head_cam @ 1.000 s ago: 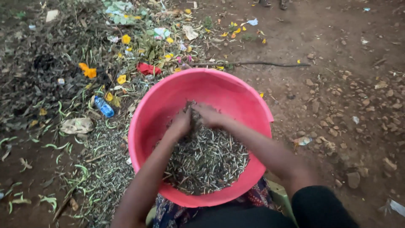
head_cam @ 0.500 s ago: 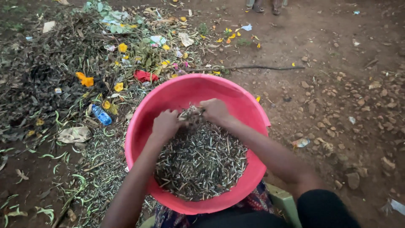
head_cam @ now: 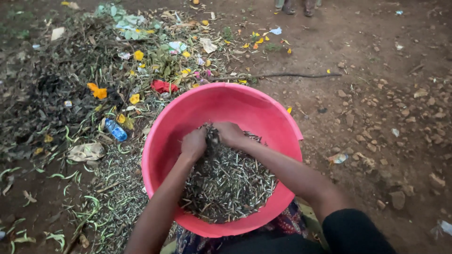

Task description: The person continuously mixes and sifts a pile of shredded plant material inside a red plastic basin using both hands. The hands repeatedly lift and turn the material within the basin.

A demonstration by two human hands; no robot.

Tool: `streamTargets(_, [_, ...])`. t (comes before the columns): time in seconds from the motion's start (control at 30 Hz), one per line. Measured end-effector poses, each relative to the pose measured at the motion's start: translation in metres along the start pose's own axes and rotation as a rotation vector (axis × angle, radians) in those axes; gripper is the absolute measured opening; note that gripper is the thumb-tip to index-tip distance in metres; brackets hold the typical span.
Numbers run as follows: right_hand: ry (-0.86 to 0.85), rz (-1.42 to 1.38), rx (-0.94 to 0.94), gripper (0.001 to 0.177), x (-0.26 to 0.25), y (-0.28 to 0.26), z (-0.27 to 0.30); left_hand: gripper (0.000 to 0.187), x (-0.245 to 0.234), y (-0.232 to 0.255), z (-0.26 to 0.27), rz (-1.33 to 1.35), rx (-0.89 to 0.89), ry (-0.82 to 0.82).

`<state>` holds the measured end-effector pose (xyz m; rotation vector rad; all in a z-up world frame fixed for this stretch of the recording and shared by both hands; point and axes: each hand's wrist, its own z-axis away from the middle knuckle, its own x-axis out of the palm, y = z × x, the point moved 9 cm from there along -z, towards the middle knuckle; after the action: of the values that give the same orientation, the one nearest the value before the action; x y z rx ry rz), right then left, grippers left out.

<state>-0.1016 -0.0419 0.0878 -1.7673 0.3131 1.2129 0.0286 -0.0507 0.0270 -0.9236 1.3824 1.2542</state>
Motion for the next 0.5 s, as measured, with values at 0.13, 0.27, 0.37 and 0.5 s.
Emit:
streamTargets(0.13, [0.172, 0.177, 0.073, 0.020, 0.020, 0.064, -0.024, 0.023, -0.028, -0.018, 0.003, 0.000, -0.090, 0.048])
streamTargets(0.27, [0.129, 0.241, 0.035, 0.042, 0.011, 0.069, -0.030, 0.048, -0.032, -0.017, 0.005, 0.217, -0.062, 0.030])
streamTargets(0.37, [-0.017, 0.132, 0.032, 0.067, 0.046, 0.065, -0.040, 0.064, -0.048, 0.016, 0.013, 0.615, -0.198, -0.087])
streamTargets(0.5, [-0.043, 0.012, 0.078, 0.026, 0.077, 0.069, -0.058, 0.052, 0.011, 0.018, 0.001, 0.480, -0.273, -0.168])
